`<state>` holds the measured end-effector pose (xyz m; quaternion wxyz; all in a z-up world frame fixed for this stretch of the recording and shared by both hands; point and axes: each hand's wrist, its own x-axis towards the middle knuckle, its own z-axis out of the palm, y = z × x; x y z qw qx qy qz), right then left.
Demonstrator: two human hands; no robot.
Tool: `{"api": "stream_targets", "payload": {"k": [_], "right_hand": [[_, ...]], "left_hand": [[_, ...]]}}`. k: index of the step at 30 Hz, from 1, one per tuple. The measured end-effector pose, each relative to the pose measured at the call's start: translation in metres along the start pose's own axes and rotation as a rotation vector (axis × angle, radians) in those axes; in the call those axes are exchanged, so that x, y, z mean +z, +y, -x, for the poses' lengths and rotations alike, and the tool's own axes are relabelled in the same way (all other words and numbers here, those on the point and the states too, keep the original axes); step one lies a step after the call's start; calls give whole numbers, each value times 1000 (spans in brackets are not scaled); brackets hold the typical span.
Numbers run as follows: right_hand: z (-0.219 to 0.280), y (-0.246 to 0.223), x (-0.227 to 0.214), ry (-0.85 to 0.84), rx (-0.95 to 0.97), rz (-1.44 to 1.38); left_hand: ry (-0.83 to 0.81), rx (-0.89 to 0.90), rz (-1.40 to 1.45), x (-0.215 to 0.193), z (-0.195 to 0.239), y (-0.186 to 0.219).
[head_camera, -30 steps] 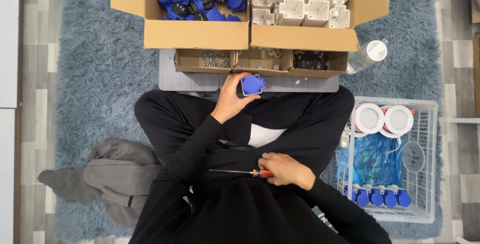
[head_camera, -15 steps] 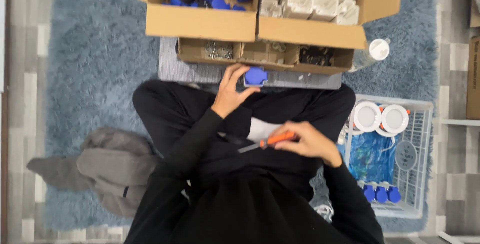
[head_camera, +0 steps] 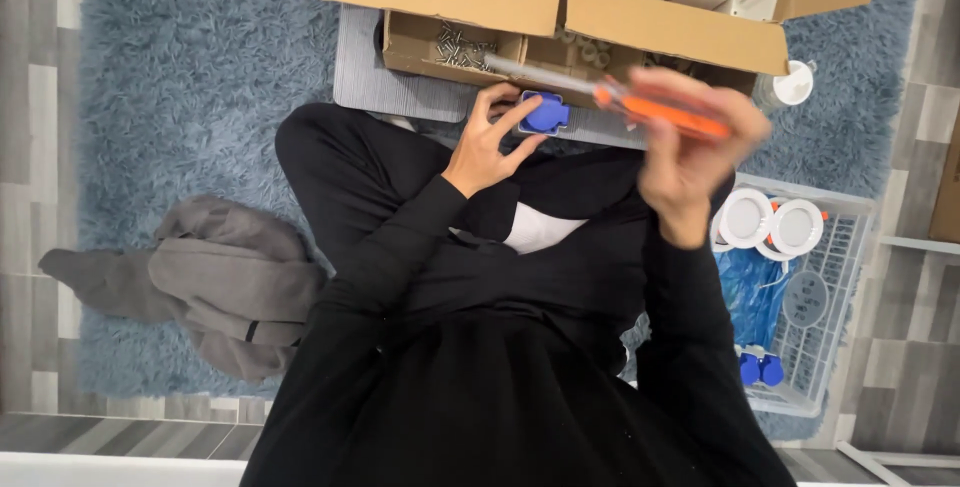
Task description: The person sits on the floor and assembles a small electrical component by attaching a blue cover to a white base. They use a screwdriver to tighten screws into the blue cover, then attach the assembled unit to a larger white cylindrical object.
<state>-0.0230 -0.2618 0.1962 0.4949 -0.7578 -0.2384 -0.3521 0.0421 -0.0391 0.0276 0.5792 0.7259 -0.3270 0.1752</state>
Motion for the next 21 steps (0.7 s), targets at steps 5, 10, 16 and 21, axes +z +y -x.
{"api": "stream_targets", "payload": {"k": [5, 10, 16, 21], "right_hand": [[-15, 12, 54, -174, 22, 131], [-27, 10, 78, -299, 198, 166], [-18, 37, 90, -243, -82, 391], [-15, 28, 85, -163, -56, 355]], "left_hand": [[-57, -66, 42, -10, -1, 12], [-104, -130, 65, -6, 2, 8], [13, 13, 27, 3, 5, -5], [32, -5, 1, -2, 2, 1]]}}
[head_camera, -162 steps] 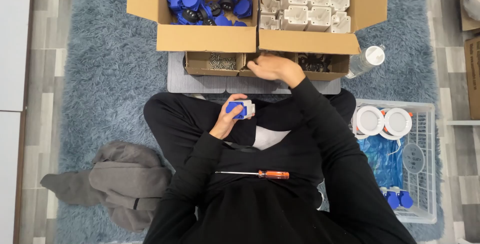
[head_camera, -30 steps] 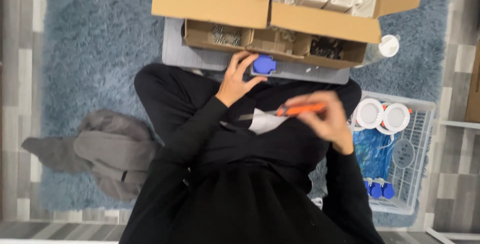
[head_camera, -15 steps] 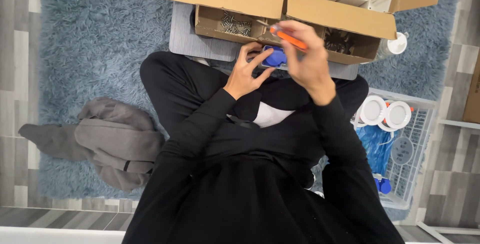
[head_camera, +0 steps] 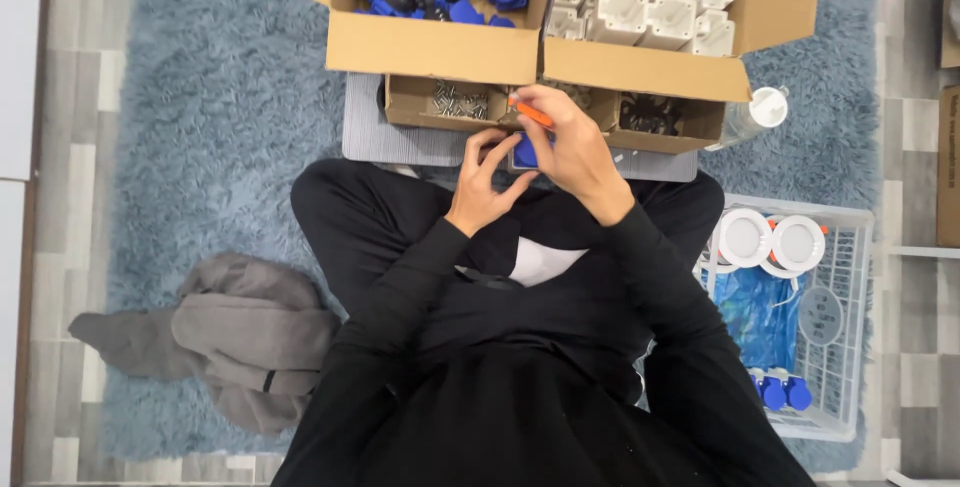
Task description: The person sits on the floor and assembles a small electrical component by attaching a blue cover to a white base. They use a screwdriver to tighten screws into the blue cover, then attach the assembled unit to a larger white cylindrical object.
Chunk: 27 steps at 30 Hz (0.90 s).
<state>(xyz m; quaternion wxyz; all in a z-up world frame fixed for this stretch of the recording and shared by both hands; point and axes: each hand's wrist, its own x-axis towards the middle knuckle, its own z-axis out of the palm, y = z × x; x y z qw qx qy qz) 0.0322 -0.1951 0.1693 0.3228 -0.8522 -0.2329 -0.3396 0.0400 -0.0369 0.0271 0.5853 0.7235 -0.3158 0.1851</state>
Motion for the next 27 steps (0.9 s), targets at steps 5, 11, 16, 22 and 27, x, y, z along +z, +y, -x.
{"api": "stream_targets", "payload": {"k": [5, 11, 16, 22, 27], "right_hand": [[23, -14, -30, 142, 314, -197], [63, -17, -64, 488, 328, -454], [97, -6, -69, 609, 427, -690], [119, -7, -65, 612, 501, -801], [131, -3, -64, 590, 516, -802]], "left_hand": [[73, 17, 11, -22, -13, 18], [131, -97, 103, -57, -43, 48], [4, -128, 164, -64, -56, 64], [-88, -177, 192, -63, -51, 65], [-111, -200, 203, -63, -45, 62]]}}
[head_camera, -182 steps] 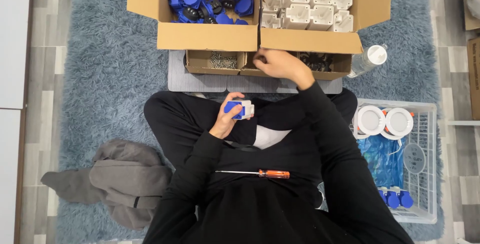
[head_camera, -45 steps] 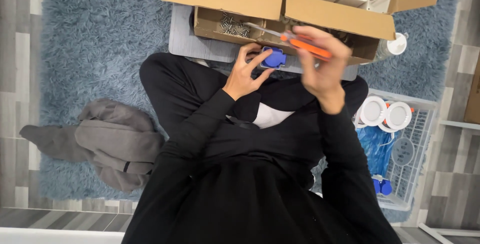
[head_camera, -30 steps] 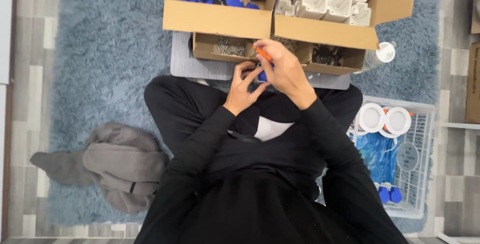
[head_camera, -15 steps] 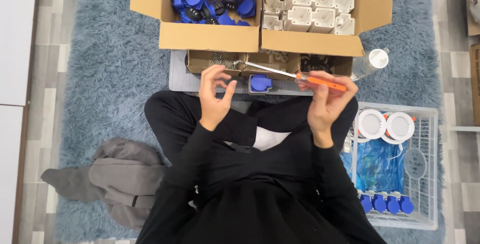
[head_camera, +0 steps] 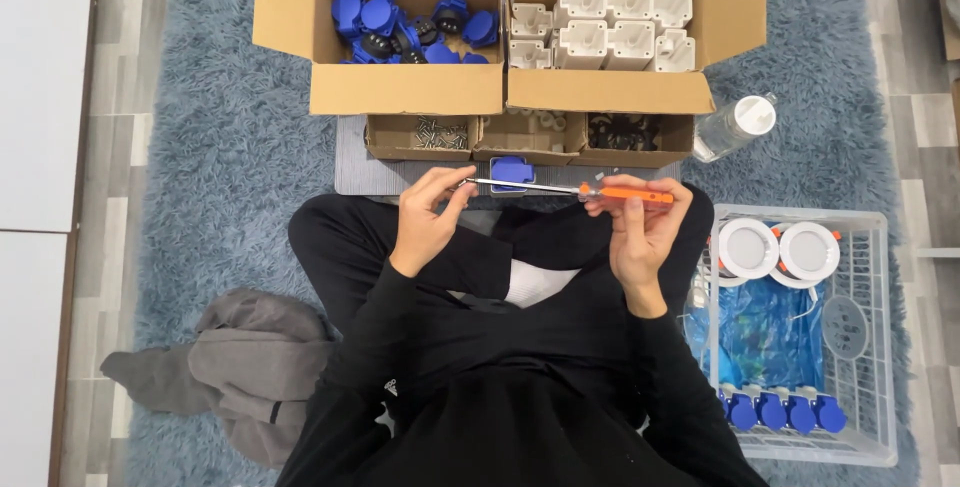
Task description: The person sits on the floor and assembles a small electrical component by attaching a blue cover to a white base. They use a screwdriver to tighten screws into the blue cover, then attach the assembled unit to a larger white cylindrical object.
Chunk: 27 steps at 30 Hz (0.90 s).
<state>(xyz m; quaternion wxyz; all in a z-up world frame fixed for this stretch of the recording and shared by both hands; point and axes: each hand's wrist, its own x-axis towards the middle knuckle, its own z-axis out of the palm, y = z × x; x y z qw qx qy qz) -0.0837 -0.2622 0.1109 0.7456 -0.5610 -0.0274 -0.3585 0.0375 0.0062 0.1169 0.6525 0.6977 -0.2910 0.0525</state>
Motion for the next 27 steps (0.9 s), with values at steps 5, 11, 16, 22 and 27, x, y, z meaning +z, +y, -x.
{"api": "stream_targets", "payload": {"k": [5, 11, 16, 22, 27], "right_hand": [[3, -1, -2, 3, 17, -1], [4, 1, -5, 9, 45, -13], [6, 2, -4, 24, 97, -47], [7, 1, -5, 43, 113, -58], [8, 2, -9, 40, 115, -61]], "left_hand": [[20, -8, 8, -3, 7, 0], [84, 26, -120, -9, 11, -1], [110, 10, -44, -4, 15, 4], [158, -107, 255, 4, 23, -15], [141, -177, 378, 6, 26, -22]]}}
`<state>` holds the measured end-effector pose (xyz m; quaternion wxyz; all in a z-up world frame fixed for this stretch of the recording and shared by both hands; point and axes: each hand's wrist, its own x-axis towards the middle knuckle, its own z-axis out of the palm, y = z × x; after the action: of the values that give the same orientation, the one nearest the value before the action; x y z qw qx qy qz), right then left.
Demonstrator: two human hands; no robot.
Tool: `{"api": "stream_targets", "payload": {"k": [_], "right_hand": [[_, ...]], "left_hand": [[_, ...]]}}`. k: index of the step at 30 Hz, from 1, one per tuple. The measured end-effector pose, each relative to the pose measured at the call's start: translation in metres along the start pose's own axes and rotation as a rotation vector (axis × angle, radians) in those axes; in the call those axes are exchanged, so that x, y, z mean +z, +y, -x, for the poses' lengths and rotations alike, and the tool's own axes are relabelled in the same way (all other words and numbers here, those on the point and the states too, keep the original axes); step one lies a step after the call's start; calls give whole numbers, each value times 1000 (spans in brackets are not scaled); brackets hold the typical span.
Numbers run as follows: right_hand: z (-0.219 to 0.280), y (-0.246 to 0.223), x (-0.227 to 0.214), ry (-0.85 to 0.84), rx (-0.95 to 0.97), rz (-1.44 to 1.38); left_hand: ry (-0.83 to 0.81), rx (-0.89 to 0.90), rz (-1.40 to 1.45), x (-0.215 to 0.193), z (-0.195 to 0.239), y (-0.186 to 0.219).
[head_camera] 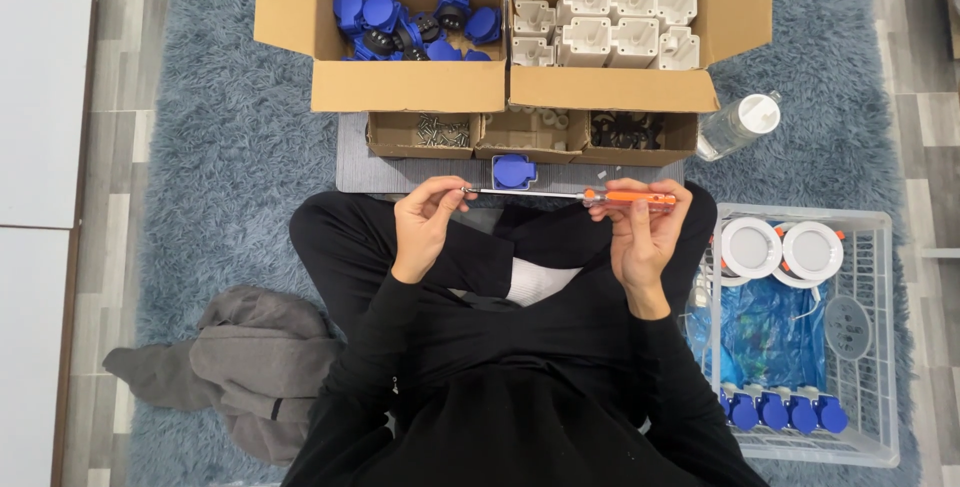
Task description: The person sits on the floor and assembles a small electrical component by attaching a blue cover to a white base. They use a screwdriver to tighten screws into the blue cover, then attach the assembled unit to a larger white cylindrical object.
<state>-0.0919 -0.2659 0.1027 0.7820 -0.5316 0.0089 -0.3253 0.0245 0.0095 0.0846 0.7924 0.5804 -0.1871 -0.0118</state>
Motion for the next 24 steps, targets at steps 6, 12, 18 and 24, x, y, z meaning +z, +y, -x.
{"api": "stream_targets", "payload": {"k": [6, 12, 18, 24], "right_hand": [[3, 1, -3, 0, -4, 0], [5, 0, -5, -18, -31, -6], [-2, -7, -13, -127, -128, 197], [-16, -22, -28, -219, -147, 353]], "left_hand": [[-22, -106, 119, 0, 3, 1], [-55, -142, 154, -1, 4, 3], [-105, -165, 111, -13, 8, -7], [-196, -139, 35, -10, 13, -3]]}}
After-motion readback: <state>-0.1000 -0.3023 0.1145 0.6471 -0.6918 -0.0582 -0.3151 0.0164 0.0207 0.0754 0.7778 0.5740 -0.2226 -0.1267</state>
